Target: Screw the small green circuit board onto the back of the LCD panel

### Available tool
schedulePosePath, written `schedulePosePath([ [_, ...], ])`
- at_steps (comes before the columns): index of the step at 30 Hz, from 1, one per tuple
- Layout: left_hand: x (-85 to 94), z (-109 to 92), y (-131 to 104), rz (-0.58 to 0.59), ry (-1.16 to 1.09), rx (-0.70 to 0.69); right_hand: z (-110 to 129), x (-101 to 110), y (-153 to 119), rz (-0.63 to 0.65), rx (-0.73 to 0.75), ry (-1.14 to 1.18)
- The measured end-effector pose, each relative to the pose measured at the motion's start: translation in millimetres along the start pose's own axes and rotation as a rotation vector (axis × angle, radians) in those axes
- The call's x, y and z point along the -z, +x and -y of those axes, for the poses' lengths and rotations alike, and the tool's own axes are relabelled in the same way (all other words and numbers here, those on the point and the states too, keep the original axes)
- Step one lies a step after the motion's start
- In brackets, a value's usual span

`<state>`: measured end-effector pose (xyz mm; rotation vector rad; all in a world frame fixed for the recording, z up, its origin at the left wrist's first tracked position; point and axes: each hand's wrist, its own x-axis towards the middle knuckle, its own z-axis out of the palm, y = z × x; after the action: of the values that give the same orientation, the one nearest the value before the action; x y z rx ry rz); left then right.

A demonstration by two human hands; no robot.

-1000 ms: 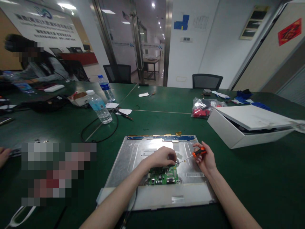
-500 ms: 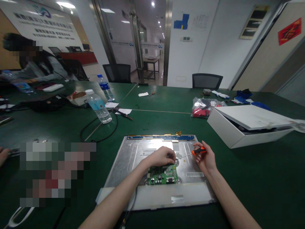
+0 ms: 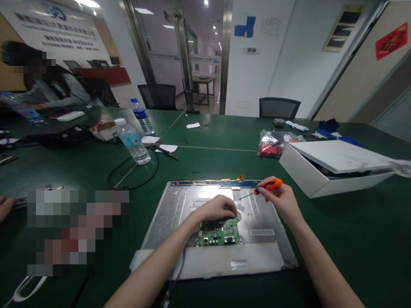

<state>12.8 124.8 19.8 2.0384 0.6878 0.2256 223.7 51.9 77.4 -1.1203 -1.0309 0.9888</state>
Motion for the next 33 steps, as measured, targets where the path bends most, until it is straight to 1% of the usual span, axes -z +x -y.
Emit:
schedulePosePath([
  [1,-0.1,0.5,0.1,-0.002,-0.01,0.0,9.8,-2.4,2.0,0.031,0.073,-0.153],
  [3,-0.4,1.1,0.5,-0.004,-0.023,0.001,28.1,-8.6,5.3,0.124,0.179,-0.357],
  [6,-1.3,1.0,1.3,-0.005,-0.032,0.01,45.1,-18.7,7.4,0.276,0.244,-0.517],
  [8,-2.2,0.3,1.6,-0.007,-0.027,0.027,47.7,-23.9,7.1,0.358,0.258,-0.559],
  [10,-2.8,-0.3,1.7,-0.012,-0.019,0.038,45.1,-26.9,6.3,0.429,0.278,-0.588],
  [15,-2.5,0.4,0.9,-0.017,-0.064,0.02,35.3,-27.3,7.2,0.585,0.314,-0.682],
  [19,-1.7,1.5,0.6,-0.024,-0.081,0.017,34.5,-28.3,9.0,0.651,0.321,-0.735],
  [24,-0.9,2.4,1.4,0.002,-0.08,0.01,37.0,-31.4,8.2,0.713,0.307,-0.826],
  [33,-1.7,6.1,1.9,-0.012,-0.068,0.006,38.9,-30.7,9.1,0.717,0.292,-0.876],
])
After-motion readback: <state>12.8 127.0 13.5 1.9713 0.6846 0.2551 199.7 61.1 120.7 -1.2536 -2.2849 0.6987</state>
